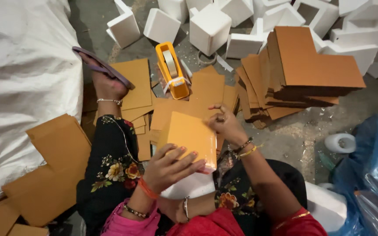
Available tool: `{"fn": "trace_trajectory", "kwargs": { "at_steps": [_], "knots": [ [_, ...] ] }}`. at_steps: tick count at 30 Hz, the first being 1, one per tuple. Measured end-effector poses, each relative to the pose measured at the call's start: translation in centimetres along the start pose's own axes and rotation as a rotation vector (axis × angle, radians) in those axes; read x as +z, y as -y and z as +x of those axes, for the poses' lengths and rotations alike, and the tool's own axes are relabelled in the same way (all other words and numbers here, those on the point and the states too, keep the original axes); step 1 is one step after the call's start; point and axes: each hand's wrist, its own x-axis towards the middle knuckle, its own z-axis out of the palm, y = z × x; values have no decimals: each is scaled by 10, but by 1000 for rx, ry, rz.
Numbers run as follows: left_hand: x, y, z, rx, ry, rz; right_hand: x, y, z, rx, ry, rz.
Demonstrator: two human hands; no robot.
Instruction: The person sits on the floor and assembles small white boxes by inserting them into brown cardboard sleeves. They use a tape dispenser to secure the cardboard sleeves around the white boxes and place the finished items aside.
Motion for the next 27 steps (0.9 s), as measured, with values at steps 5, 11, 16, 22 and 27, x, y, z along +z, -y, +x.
{"fn": "trace_trajectory", "kwargs": {
  "at_steps": [5,11,16,22,27],
  "knots": [
    [-8,8,4,-16,-7,-20,-4,30,-21,-48,308,83],
    [-35,16,40,14,25,-66,-7,29,-15,-59,132,17],
    [-30,26,66,-301,-220,-529,-11,25,-5,-200,724,810],
    [18,24,52,-1157,56,-597,-14,11,-34,-243,249,703],
    [37,14,22,-1003,60,-1182,8,14,-50,-325,-74,-115]
  ]
}}
